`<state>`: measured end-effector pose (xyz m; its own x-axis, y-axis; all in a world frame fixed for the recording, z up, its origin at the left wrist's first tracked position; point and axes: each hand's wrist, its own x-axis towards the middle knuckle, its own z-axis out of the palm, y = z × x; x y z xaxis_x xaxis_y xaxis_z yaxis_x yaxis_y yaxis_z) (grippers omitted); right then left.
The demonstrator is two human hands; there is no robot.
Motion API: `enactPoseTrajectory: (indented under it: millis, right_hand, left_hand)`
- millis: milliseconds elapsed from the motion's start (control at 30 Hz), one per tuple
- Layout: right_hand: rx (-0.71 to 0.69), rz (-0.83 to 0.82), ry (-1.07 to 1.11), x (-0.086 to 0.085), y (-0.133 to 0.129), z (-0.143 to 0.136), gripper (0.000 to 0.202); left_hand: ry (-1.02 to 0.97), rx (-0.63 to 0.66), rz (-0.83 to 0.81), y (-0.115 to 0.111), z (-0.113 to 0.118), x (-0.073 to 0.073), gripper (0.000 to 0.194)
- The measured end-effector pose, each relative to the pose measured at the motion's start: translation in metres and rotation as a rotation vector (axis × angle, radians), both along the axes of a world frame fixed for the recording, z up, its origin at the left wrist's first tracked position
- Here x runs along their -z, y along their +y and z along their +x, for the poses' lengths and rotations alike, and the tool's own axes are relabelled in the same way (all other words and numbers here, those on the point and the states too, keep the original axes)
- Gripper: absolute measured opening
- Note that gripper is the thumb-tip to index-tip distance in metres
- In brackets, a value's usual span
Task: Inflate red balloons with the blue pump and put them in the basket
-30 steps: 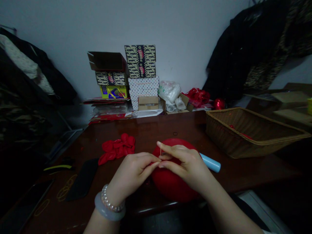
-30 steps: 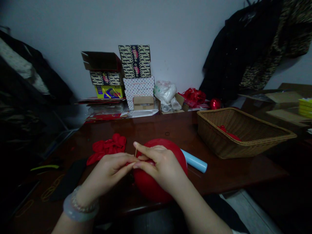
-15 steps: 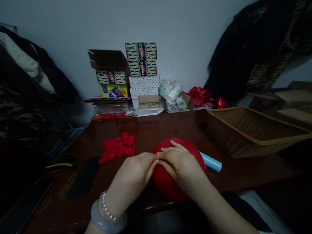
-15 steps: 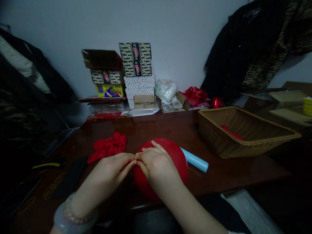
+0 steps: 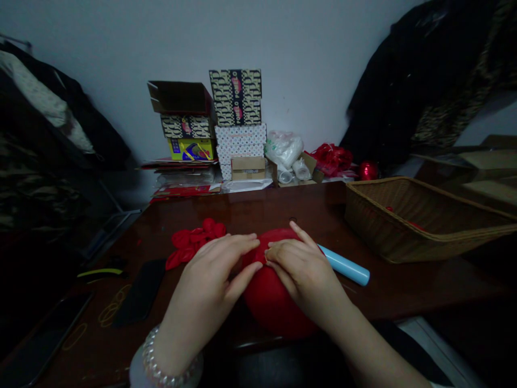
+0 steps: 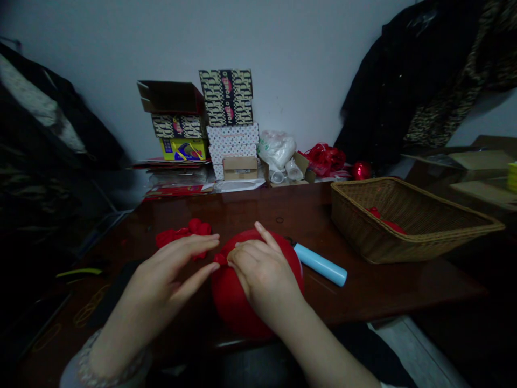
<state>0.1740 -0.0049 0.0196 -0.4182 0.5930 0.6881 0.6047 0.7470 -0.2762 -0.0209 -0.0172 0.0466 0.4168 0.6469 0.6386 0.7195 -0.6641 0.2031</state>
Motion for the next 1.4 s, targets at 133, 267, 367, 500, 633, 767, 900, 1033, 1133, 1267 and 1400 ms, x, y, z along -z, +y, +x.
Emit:
enactPoseTrajectory:
  millis: [133, 267, 367, 500, 633, 767, 900, 1033, 1133, 1267, 1400]
  right_hand:
    - [-0.017, -0.025, -0.018, -0.004, -0.001, 0.004, 0.014]
    - [-0.067, -0.015, -0.017, -0.008, -0.003, 0.005, 0.014]
    - [-0.149, -0.014, -0.029, -0.011, -0.004, 0.009, 0.016]
    - [-0.243, 0.004, -0.033, -0.014, -0.003, 0.015, 0.015]
    - [-0.297, -0.004, -0.059, -0.014, -0.002, 0.019, 0.015]
    - [-0.327, -0.022, -0.069, -0.015, -0.002, 0.021, 0.014]
    - [-0.351, -0.06, -0.123, -0.016, -0.003, 0.021, 0.014]
    - [-0.308, -0.085, -0.16, -0.015, -0.001, 0.022, 0.016]
    - [-0.291, -0.098, -0.115, -0.013, 0.003, 0.026, 0.013]
    - [-0.315, -0.133, 0.026, -0.009, 0.01, 0.034, 0.012]
    - [-0.39, -0.238, 0.167, -0.005, 0.015, 0.037, 0.011]
  left_hand:
    - [-0.079, 0.03, 0.15, -0.004, 0.004, -0.007, 0.023]
    - [-0.059, 0.05, 0.185, -0.002, 0.01, -0.005, 0.015]
    - [-0.082, 0.027, 0.156, 0.004, 0.008, -0.002, 0.021]
    - [-0.069, 0.167, 0.074, 0.009, 0.004, 0.001, 0.021]
    - [-0.064, 0.178, 0.07, 0.007, 0.006, 0.002, 0.017]
    - [-0.008, 0.19, 0.114, 0.006, 0.006, 0.002, 0.021]
    - [0.004, 0.257, 0.07, 0.005, 0.006, 0.002, 0.02]
    - [0.012, 0.319, -0.111, -0.001, 0.009, 0.002, 0.019]
    - [0.043, 0.364, -0.235, -0.004, 0.012, 0.0, 0.021]
    - [-0.007, 0.325, -0.271, 0.002, 0.011, 0.001, 0.018]
    - [-0.16, 0.291, -0.273, 0.014, 0.007, 0.008, 0.019]
